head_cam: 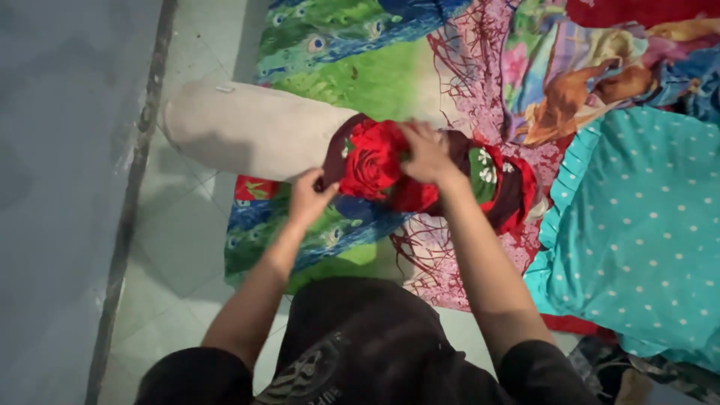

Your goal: Putting a pillowcase on a bolster pillow

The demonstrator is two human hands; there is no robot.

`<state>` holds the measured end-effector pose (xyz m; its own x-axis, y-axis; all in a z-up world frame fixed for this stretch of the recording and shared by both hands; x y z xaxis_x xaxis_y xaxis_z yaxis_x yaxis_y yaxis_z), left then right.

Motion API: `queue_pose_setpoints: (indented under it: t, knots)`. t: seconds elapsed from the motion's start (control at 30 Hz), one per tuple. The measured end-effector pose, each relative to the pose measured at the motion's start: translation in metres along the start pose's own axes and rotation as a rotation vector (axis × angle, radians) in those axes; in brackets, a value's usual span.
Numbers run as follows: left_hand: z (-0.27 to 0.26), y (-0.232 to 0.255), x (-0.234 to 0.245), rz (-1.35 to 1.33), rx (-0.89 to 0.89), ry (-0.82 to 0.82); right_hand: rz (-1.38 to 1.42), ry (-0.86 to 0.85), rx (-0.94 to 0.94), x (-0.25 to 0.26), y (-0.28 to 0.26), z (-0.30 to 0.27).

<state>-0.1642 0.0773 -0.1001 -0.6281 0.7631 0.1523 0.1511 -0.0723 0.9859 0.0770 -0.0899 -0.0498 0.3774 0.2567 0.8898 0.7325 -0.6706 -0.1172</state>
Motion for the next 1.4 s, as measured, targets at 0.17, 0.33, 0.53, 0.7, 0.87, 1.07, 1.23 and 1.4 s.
queue_pose_setpoints:
  t: [0.17, 0.33, 0.53, 0.7, 0.87, 1.07, 1.23, 1.4]
  knots:
    - [-0.047, -0.02, 0.004, 0.121, -0.282, 0.302, 0.26, 0.14, 0.186, 0.022, -0.106, 0.022]
    - [-0.037, -0.026, 0.039, 0.004, -0.026, 0.3, 0.154, 0.049, -0.015, -0.005, -0.14, 0.037]
    - [-0.005, 0.033, 0.068, 0.218, -0.28, 0.214, 0.12, 0.108, -0.207, -0.039, -0.11, 0.054]
    - [0.034, 0.043, 0.136, 0.492, -0.492, 0.365, 0.115, 0.141, -0.25, -0.029, -0.092, 0.044]
    - [0.077, -0.002, 0.251, 0.515, -0.446, 0.654, 0.296, 0.302, -0.191, 0.002, -0.083, 0.043]
    - [0.124, -0.021, 0.275, 0.429, -0.33, 0.518, 0.248, 0.934, 0.229, 0.121, -0.073, 0.041]
    - [0.117, 0.114, 0.2, 0.327, -0.357, 0.278, 0.244, 1.164, 0.357, 0.219, -0.078, 0.006]
    - [0.087, 0.203, 0.161, 0.505, -0.559, 0.32, 0.115, 1.316, 0.572, 0.265, -0.056, -0.035]
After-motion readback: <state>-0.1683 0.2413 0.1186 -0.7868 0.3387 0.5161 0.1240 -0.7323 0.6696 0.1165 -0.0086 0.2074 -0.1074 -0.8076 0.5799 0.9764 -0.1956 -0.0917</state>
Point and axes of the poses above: each hand's wrist, its own z-axis towards the middle knuckle, its own x-axis out of the back of the hand, y = z × x, the point moved 7 cm from there along z, towards the middle knuckle, and after that the axes turned 11 degrees about -z, right-handed, at the moved point
